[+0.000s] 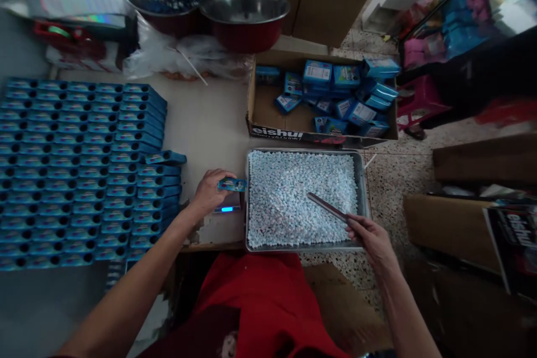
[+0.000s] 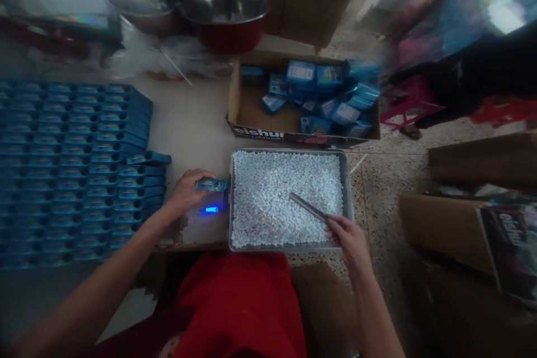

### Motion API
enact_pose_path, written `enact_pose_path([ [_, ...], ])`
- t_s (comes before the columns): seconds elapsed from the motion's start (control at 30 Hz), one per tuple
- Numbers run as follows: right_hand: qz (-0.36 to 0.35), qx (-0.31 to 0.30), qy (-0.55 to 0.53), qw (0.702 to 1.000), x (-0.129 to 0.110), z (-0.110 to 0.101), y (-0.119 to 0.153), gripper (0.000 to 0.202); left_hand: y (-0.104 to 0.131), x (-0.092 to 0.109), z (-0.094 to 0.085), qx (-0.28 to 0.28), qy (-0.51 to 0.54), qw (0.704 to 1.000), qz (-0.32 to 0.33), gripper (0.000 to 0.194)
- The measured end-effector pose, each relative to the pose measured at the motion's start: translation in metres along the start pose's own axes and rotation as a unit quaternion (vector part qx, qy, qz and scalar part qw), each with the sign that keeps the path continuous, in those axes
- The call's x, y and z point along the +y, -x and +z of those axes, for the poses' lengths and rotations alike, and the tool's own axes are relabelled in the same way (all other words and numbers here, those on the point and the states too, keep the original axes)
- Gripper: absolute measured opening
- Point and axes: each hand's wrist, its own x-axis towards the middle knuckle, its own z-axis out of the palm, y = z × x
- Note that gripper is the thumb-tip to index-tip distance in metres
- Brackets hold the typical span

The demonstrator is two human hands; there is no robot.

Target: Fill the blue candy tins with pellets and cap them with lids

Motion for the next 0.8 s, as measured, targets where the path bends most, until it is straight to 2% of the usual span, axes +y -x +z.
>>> enact_pose_path([
  [0.1, 0.081, -0.009, -0.043, 0.996, 0.032, 0.006, -0.029, 0.056, 0.017, -0.031, -0.007, 0.012, 0.004, 0.999, -0.049, 0.029],
  [0.23, 0.077, -0.05, -0.002, 0.996, 0.042, 0.033, -0.052, 0.052, 0.033, -0.053, 0.003, 0.01, 0.037, 0.996, -0.076, 0.032],
  [0.33, 0.054, -0.074, 0.067, 0.994, 0.043, 0.04, -0.06, 0.051, 0.037, -0.046, -0.001, 0.011, 0.026, 0.997, -0.07, 0.049],
  [0.4, 0.025, -0.085, 0.119, 0.989, 0.045, 0.035, -0.059, 0.05, 0.026, -0.026, -0.017, 0.029, -0.002, 0.998, -0.049, 0.063],
  [0.43, 0.006, -0.085, 0.14, 0.986, 0.046, 0.03, -0.057, 0.049, 0.013, -0.012, -0.026, 0.045, -0.016, 0.998, -0.034, 0.064],
  [0.5, -0.037, -0.064, 0.169, 0.983, 0.048, 0.016, -0.049, 0.044, -0.032, 0.023, -0.041, 0.07, -0.044, 0.996, 0.015, 0.048],
  [0.57, -0.072, -0.022, 0.192, 0.979, 0.048, -0.005, -0.04, 0.039, -0.104, 0.061, -0.041, 0.081, -0.076, 0.991, 0.068, 0.024],
  [0.6, -0.086, 0.005, 0.201, 0.976, 0.047, -0.017, -0.036, 0.037, -0.145, 0.079, -0.034, 0.052, -0.086, 0.992, 0.081, 0.021],
  [0.67, -0.108, 0.069, 0.206, 0.97, 0.047, -0.044, -0.031, 0.034, -0.231, 0.109, -0.009, 0.023, -0.108, 0.993, 0.05, 0.021],
  [0.7, -0.116, 0.1, 0.203, 0.967, 0.048, -0.057, -0.031, 0.033, -0.27, 0.119, 0.006, 0.021, -0.123, 0.992, 0.009, 0.027],
  [0.77, -0.125, 0.148, 0.187, 0.963, 0.05, -0.075, -0.038, 0.033, -0.333, 0.129, 0.038, -0.003, -0.092, 0.991, -0.096, 0.048],
  [0.8, -0.127, 0.16, 0.179, 0.962, 0.051, -0.078, -0.045, 0.034, -0.354, 0.129, 0.052, -0.01, -0.067, 0.989, -0.133, 0.057],
])
